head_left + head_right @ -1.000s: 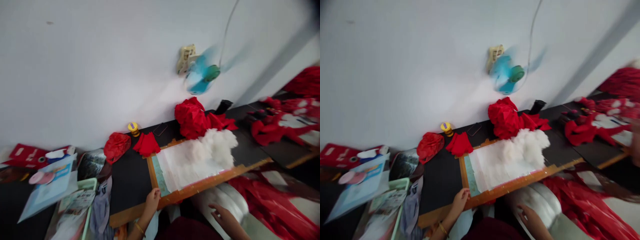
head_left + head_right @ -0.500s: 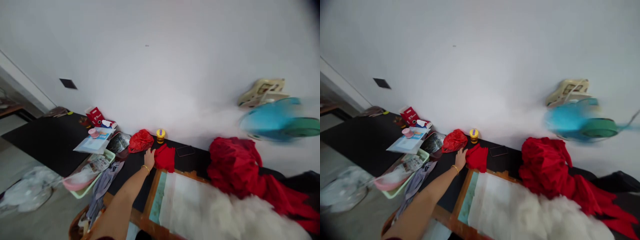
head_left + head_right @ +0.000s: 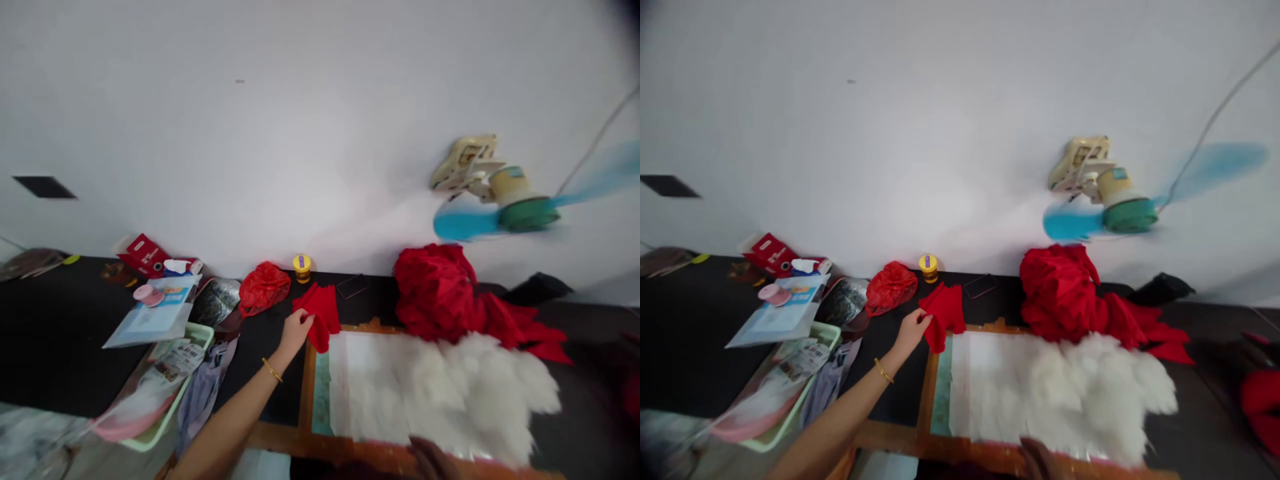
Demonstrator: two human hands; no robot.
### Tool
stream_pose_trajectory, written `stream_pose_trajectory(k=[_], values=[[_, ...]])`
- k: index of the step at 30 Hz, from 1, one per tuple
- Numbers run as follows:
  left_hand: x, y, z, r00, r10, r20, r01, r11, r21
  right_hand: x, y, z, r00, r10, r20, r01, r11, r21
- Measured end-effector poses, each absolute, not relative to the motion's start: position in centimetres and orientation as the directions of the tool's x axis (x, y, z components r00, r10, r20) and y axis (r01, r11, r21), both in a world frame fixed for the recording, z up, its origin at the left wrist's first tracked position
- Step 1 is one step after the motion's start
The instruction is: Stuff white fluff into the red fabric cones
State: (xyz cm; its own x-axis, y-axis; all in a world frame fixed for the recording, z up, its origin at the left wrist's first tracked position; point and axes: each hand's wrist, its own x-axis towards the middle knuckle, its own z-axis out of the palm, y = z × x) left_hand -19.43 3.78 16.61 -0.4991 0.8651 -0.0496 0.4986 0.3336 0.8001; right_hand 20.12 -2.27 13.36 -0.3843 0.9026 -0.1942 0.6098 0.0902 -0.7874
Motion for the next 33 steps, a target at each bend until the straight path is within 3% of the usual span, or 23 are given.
stream_pose_trajectory(k=[2,5,10,13,15,17,20,23,26,30,33], values=[[-16.6,1.8,16.6,-0.455,0.885,-0.098,0.434,0.317,0.844,15.7,-2.9,14.4,-0.416,0.873,-0.255,0.442,-0.051,-0.895],[-12.9,-0.8,16.0,-0.391,0.905,-0.169,0.345,0.314,0.885,8.7,-1.3,16.0,-0.403,0.897,-0.18,0.278,-0.067,-0.958],[-11.7,-4.0,16.3,-0.352,0.912,-0.209,0.245,0.306,0.92,2.6,1.0,16.3,-0.531,0.833,-0.153,0.283,0.005,-0.959],[-13.5,-5.0,17.0,-0.336,0.934,-0.119,0.444,0.268,0.855,2.0,0.5,14.8,-0.54,0.835,-0.109,0.34,0.098,-0.935],[-14.2,-5.1,16.6,-0.258,0.964,-0.07,0.598,0.216,0.772,2.5,0.4,13.6,-0.498,0.861,-0.105,0.434,0.143,-0.889],[-14.0,-4.7,15.3,-0.161,0.979,-0.125,0.676,0.201,0.709,3.9,0.8,12.7,-0.437,0.893,-0.107,0.512,0.149,-0.846],[-12.4,-3.9,12.2,-0.098,0.944,-0.315,0.681,0.295,0.67,8.1,2.2,12.1,-0.3,0.952,-0.066,0.576,0.126,-0.807],[-10.5,-3.7,9.6,-0.081,0.932,-0.353,0.677,0.312,0.666,14.2,4.1,11.8,-0.112,0.994,0.02,0.65,0.088,-0.755],[-9.1,-3.8,9.0,-0.05,0.942,-0.332,0.65,0.283,0.705,19.6,6.3,11.0,0.154,0.987,0.051,0.775,-0.089,-0.625],[-7.6,-3.1,10.3,-0.007,0.957,-0.29,0.61,0.233,0.758,22.8,9.0,10.0,0.154,0.982,-0.11,0.758,-0.189,-0.624],[-5.7,-1.6,11.6,0.026,0.966,-0.257,0.572,0.196,0.797,23.2,9.9,9.8,0.14,0.987,-0.081,0.724,-0.158,-0.672]])
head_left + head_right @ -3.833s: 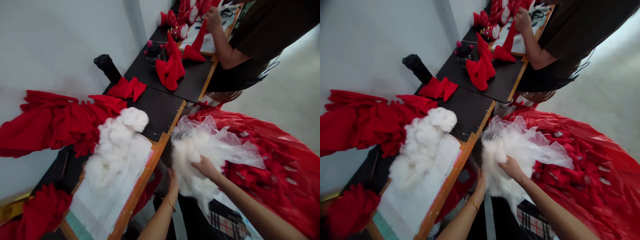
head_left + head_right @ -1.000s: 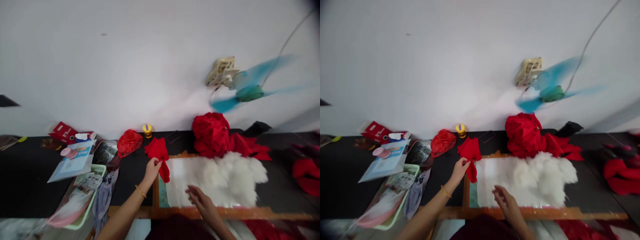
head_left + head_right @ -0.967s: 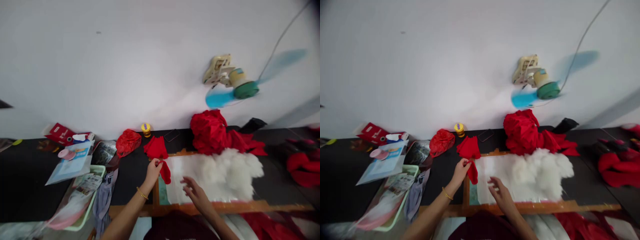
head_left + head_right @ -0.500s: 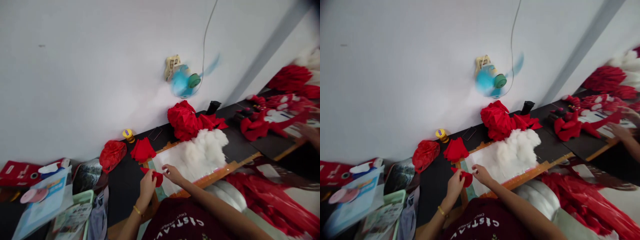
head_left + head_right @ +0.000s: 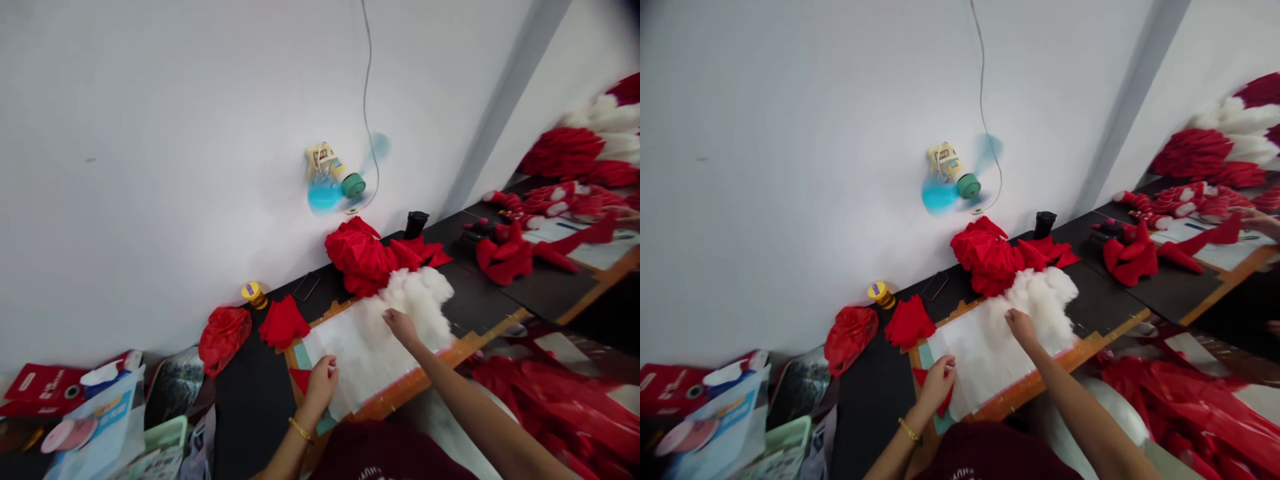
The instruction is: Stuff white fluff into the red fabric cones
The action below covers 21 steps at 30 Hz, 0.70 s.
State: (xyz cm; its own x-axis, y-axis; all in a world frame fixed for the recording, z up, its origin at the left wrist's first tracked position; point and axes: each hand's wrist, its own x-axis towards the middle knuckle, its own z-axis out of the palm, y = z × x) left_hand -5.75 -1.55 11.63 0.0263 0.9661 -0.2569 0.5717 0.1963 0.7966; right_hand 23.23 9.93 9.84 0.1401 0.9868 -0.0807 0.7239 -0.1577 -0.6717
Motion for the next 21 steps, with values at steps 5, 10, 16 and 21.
stream_pose_trajectory(k=[5,10,16,21], values=[[-0.6,2.3,12.8,0.027,0.977,-0.21,0.496,0.169,0.852,23.2,9.6,9.9,0.103,0.994,-0.026,0.628,-0.085,-0.773],[4.3,7.4,11.9,-0.094,0.97,-0.224,0.364,0.243,0.899,22.4,9.4,8.8,0.014,1.0,-0.028,0.554,-0.031,-0.832],[6.6,10.4,9.0,-0.112,0.904,-0.412,0.252,0.427,0.868,21.3,8.8,7.3,-0.121,0.993,-0.01,0.563,0.061,-0.824],[5.9,9.8,8.3,-0.144,0.882,-0.448,0.128,0.466,0.875,20.3,9.7,6.4,-0.407,0.912,-0.06,0.794,0.321,-0.516]])
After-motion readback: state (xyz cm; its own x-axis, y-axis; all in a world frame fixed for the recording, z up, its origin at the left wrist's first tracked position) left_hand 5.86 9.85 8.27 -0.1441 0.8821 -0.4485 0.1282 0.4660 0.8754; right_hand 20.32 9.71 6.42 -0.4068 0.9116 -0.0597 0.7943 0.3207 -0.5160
